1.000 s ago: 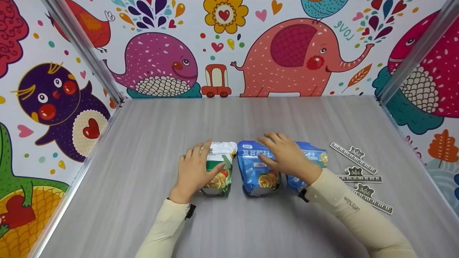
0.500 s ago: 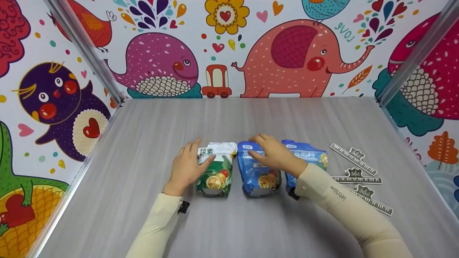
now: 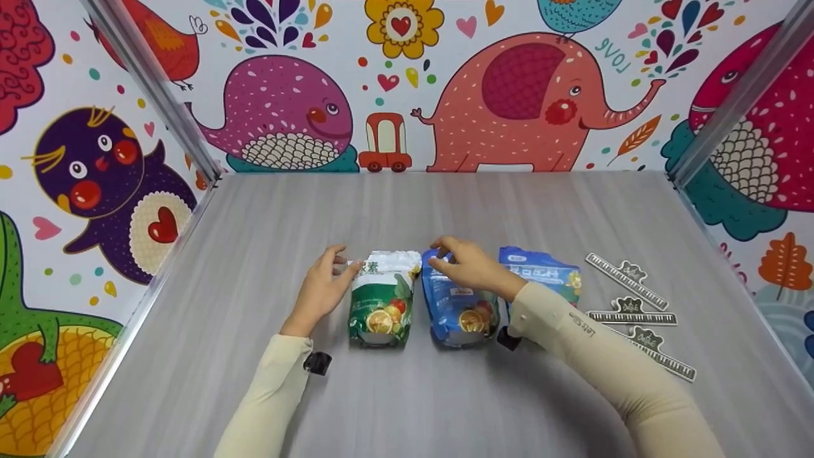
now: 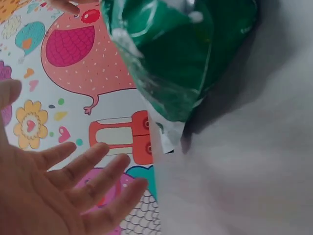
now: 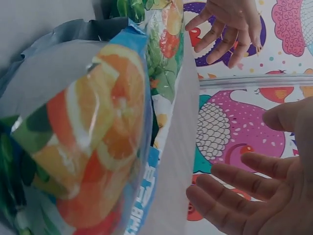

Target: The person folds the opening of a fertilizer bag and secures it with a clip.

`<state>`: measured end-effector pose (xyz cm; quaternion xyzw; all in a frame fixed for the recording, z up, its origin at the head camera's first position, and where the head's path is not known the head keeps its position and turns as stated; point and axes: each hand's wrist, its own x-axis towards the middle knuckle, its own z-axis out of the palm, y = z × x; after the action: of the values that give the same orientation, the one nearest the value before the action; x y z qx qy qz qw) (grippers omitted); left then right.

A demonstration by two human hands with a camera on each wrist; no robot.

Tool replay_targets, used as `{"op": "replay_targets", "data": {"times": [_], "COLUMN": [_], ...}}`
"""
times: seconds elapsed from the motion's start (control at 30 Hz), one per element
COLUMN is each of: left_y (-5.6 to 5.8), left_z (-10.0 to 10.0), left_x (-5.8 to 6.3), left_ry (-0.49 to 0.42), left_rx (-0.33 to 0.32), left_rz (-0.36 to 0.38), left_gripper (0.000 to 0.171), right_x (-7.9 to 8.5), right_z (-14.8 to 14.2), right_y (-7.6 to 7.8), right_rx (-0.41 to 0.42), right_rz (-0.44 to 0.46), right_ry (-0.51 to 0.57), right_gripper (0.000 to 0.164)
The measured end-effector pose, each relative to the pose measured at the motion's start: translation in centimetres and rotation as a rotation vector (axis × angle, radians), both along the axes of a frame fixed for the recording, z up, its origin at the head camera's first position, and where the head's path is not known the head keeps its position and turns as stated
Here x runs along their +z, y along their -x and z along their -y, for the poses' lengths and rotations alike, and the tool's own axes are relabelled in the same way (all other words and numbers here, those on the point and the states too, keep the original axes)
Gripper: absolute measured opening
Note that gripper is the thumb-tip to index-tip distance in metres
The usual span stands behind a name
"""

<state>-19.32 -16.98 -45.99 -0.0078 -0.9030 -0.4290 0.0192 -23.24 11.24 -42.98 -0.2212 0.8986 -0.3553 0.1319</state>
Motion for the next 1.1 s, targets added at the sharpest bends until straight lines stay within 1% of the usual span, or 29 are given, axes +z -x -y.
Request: {"op": "replay_targets", "data": {"times": [0.07,0.13,0.27,0.37,0.5,0.57,0.7,0.83,0.97,1.1], "left_y": [0.4,0.7,1.1,1.3,1.6,1.8,1.9,2.1,2.4,2.8], "left_z": [0.2,0.3,0.6,0.9,1.2,1.3,1.5,1.5,1.3,1.3], "left_x": [-0.2,-0.6,-1.2,-1.5,-1.7,-1.7,-1.7,-1.8,-1.9,-2.2], "left_ry": [-0.024,-0.038,-0.047,-0.070,-0.178,-0.232,-0.273,-0.324,-0.413,-0.532], "left_rx": [0.027,0.051,0.071,0.083,0.093,0.103,0.103,0.095,0.129,0.175], "left_rz": [0.011,0.038,0.097,0.128,0.184,0.217,0.255,0.274,0.320,0.397], "left_gripper": [0.058,0.056,0.057,0.056,0.056,0.055,0.054,0.057,0.061,0.064], "right_x": [-0.1,-0.3,-0.8,-1.0,-1.4,-1.7,-2.1,-2.5,-2.7,-2.8], "right_z": [0.3,0.6,1.3,1.6,1.7,1.6,1.7,1.8,2.1,2.4], "right_y": [0.2,0.4,0.8,1.3,2.0,2.3,2.6,2.7,2.9,3.1], "right_rx": [-0.006,-0.031,-0.117,-0.178,-0.244,-0.262,-0.281,-0.289,-0.319,-0.323], "right_rz": [0.059,0.153,0.357,0.489,0.639,0.701,0.807,0.880,0.930,0.964], "right_ry": [0.054,0.122,0.258,0.338,0.434,0.475,0.532,0.545,0.547,0.557], "right_gripper": [0.042,0.044,0.046,0.047,0.051,0.054,0.060,0.064,0.066,0.067]}}
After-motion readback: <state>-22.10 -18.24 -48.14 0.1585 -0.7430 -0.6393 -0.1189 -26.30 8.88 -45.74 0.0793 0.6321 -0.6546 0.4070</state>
